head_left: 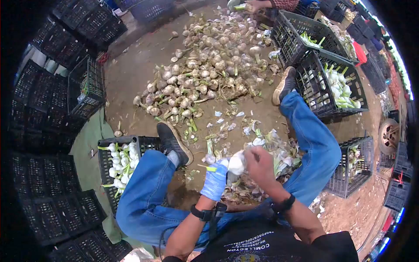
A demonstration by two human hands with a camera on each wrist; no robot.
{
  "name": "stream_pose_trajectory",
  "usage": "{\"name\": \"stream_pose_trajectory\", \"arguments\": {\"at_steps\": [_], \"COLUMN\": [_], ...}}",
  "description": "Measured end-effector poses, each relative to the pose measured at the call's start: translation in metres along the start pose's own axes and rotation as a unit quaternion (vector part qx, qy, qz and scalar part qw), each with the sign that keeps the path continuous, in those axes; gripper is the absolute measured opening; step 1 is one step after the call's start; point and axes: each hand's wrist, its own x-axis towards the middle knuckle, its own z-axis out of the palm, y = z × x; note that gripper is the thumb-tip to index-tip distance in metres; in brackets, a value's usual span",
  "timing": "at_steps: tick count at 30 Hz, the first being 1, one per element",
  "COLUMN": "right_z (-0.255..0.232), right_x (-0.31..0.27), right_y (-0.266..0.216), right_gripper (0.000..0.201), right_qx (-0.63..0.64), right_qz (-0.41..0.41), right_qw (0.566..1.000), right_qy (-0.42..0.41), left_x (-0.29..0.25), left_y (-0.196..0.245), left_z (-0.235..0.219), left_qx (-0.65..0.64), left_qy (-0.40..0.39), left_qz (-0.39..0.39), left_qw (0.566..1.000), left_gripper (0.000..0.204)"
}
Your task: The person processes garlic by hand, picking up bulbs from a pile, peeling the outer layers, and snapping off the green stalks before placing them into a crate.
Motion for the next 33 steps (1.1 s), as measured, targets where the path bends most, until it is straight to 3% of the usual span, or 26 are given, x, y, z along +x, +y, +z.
{"name": "stream_pose_trajectory", "arguments": {"at_steps": [1, 2, 6, 10, 12, 13, 14, 15, 16, 17, 18, 20, 21, 23, 25, 26, 30, 32, 33], "right_z": [0.001, 0.0, -0.009, -0.007, -0.009, -0.008, -0.005, -0.001, 0.001, 0.004, 0.008, 0.017, 0.027, 0.05, 0.079, 0.099, 0.179, 0.215, 0.224], "right_x": [0.005, 0.009, 0.0, 0.0, 0.006, 0.009, 0.009, 0.009, 0.011, 0.013, 0.015, 0.025, 0.032, 0.048, 0.09, 0.109, 0.185, 0.213, 0.227], "right_y": [0.017, 0.038, 0.007, -0.003, 0.002, 0.008, 0.019, 0.031, 0.042, 0.053, 0.06, 0.052, 0.06, 0.082, 0.057, 0.062, 0.089, 0.105, 0.11], "right_gripper": [0.012, 0.014, 0.016, 0.017, 0.022, 0.022, 0.024, 0.026, 0.027, 0.027, 0.028, 0.033, 0.033, 0.041, 0.048, 0.049, 0.053, 0.043, 0.043], "right_qx": [-0.03, -0.04, 0.084, 0.143, -0.07, -0.07, -0.086, -0.103, -0.126, -0.129, -0.187, -0.251, -0.254, -0.281, -0.289, -0.261, -0.2, -0.198, -0.199], "right_qz": [0.048, 0.043, 0.118, 0.105, -0.014, -0.023, -0.001, 0.022, 0.063, 0.058, 0.064, 0.066, 0.063, -0.044, -0.007, -0.006, -0.002, -0.083, -0.081], "right_qw": [0.998, 0.998, 0.989, 0.984, 0.995, 0.994, 0.991, 0.986, 0.977, 0.976, 0.963, 0.938, 0.936, 0.935, 0.923, 0.94, 0.967, 0.975, 0.974], "right_qy": [0.037, 0.03, -0.022, -0.019, -0.068, -0.075, -0.104, -0.133, -0.158, -0.165, -0.184, -0.229, -0.235, -0.212, -0.254, -0.22, -0.157, -0.06, -0.065], "left_x": [0.0, -0.007, -0.009, -0.007, -0.002, 0.004, 0.009, 0.012, 0.003, 0.003, 0.002, -0.014, -0.023, -0.03, -0.024, -0.016, 0.005, 0.014, 0.021], "left_y": [0.0, 0.013, 0.033, 0.03, 0.024, 0.022, 0.022, 0.025, 0.056, 0.065, 0.081, 0.107, 0.126, 0.144, 0.135, 0.125, 0.1, 0.091, 0.091], "left_z": [-0.001, 0.004, 0.011, 0.009, -0.001, -0.011, -0.025, -0.037, -0.036, -0.056, -0.082, -0.115, -0.115, -0.117, -0.112, -0.11, -0.089, -0.086, -0.086], "left_qx": [0.036, 0.054, 0.095, 0.079, 0.075, 0.072, -0.067, -0.204, -0.298, -0.337, -0.396, -0.536, -0.559, -0.567, -0.513, -0.485, -0.428, -0.412, -0.414], "left_qy": [-0.036, -0.042, -0.004, -0.007, 0.02, 0.028, 0.047, 0.061, 0.111, 0.138, 0.072, 0.008, 0.072, 0.163, 0.045, 0.039, 0.126, 0.184, 0.189], "left_qz": [0.065, 0.072, 0.121, 0.108, 0.127, 0.134, 0.106, 0.077, 0.069, 0.123, 0.182, 0.286, 0.319, 0.298, 0.32, 0.308, 0.193, 0.131, 0.129], "left_qw": [0.997, 0.995, 0.988, 0.991, 0.989, 0.988, 0.991, 0.974, 0.946, 0.923, 0.897, 0.794, 0.762, 0.75, 0.795, 0.817, 0.874, 0.883, 0.881], "left_gripper": [0.038, 0.04, 0.041, 0.042, 0.044, 0.044, 0.042, 0.039, 0.033, 0.032, 0.03, 0.04, 0.059, 0.071, 0.074, 0.071, 0.056, 0.048, 0.048]}}
